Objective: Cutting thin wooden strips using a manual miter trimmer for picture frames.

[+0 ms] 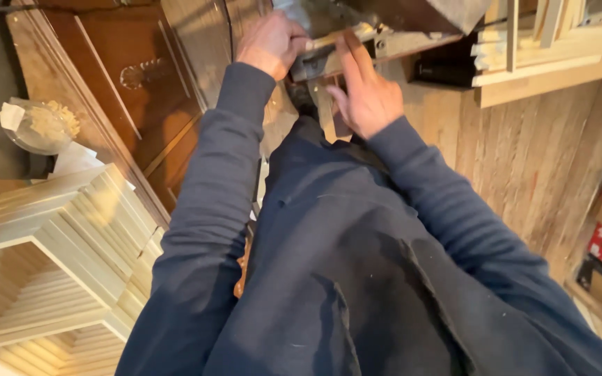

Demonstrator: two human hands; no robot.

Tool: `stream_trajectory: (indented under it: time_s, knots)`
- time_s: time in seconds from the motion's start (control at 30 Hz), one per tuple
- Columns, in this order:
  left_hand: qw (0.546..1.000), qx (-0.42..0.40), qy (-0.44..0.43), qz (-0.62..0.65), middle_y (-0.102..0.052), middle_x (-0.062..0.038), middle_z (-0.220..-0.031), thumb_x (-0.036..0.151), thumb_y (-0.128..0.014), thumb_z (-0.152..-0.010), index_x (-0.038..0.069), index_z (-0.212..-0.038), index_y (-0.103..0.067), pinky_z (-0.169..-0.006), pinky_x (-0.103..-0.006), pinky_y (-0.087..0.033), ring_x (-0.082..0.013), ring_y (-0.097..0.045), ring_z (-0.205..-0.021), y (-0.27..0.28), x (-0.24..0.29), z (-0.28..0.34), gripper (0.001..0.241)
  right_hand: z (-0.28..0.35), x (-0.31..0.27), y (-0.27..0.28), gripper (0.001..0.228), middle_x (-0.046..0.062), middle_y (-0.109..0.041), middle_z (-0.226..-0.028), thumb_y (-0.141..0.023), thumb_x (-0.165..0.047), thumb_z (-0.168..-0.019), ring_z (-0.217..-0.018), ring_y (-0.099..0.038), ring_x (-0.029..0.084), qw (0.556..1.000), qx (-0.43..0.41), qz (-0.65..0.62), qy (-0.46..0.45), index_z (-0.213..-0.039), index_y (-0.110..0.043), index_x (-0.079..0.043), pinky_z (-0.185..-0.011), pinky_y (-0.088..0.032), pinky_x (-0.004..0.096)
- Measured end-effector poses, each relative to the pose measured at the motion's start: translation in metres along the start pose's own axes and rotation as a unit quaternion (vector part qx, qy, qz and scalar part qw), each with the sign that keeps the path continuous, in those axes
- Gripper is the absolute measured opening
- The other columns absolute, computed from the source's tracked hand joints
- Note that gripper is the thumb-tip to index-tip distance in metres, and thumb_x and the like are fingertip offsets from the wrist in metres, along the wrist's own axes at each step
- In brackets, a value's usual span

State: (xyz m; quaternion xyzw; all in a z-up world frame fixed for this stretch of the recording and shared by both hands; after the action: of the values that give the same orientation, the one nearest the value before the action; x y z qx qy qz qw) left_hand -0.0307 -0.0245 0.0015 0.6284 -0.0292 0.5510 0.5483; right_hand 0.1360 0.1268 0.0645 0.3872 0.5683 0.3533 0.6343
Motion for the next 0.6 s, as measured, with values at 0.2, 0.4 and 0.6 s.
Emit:
stream_trajectory:
  time_s: [0.2,0.4,0.6]
  knots:
    - [0.998,-0.024,0.065,0.002,-0.072,-0.018,-0.095,0.026,-0.077,-0.089,0.013,-0.095,-0.082,-0.084,-0.0506,-0.051,-0.0412,-0.066,-0.093,0.005,0.012,-0.002,0.016,0.024,0.089,0.038,0.032,0.012,-0.063,-0.132,-0.074,-0.018,-0.101,-0.093,-0.071,0.033,0.998,0.033,0.034,-0.043,-0.132,-0.067,-0.014,-0.072,-0.059,0.041]
    - [0.999,-0.006,0.045,-0.019,-0.072,-0.019,-0.091,0.023,-0.078,-0.088,0.009,-0.094,-0.082,-0.081,-0.0503,-0.052,-0.041,-0.067,-0.091,0.004,0.01,-0.001,0.015,-0.04,0.144,0.066,0.037,0.015,-0.066,-0.12,-0.072,-0.019,-0.094,-0.096,-0.068,0.041,0.992,-0.036,0.095,0.075,-0.13,-0.07,-0.012,-0.075,-0.055,0.049]
    - [0.999,-0.03,0.043,-0.006,-0.073,-0.018,-0.09,0.021,-0.078,-0.089,0.008,-0.095,-0.082,-0.081,-0.05,-0.051,-0.0389,-0.067,-0.091,0.004,0.009,0.002,0.014,-0.066,0.151,0.062,0.041,0.013,-0.067,-0.132,-0.061,-0.018,-0.097,-0.114,-0.069,0.036,0.942,-0.032,0.005,0.334,-0.137,-0.062,-0.011,-0.096,-0.056,0.045]
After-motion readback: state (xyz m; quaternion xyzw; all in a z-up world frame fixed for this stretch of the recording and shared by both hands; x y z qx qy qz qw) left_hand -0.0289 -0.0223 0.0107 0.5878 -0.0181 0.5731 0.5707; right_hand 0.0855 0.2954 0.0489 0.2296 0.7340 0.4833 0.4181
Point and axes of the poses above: each hand's wrist, its own z-axis away from the middle knuckle, its own y-axis out of the back of the hand, x = y × z, the point moved 2 cm from there along -z, towards the middle knuckle
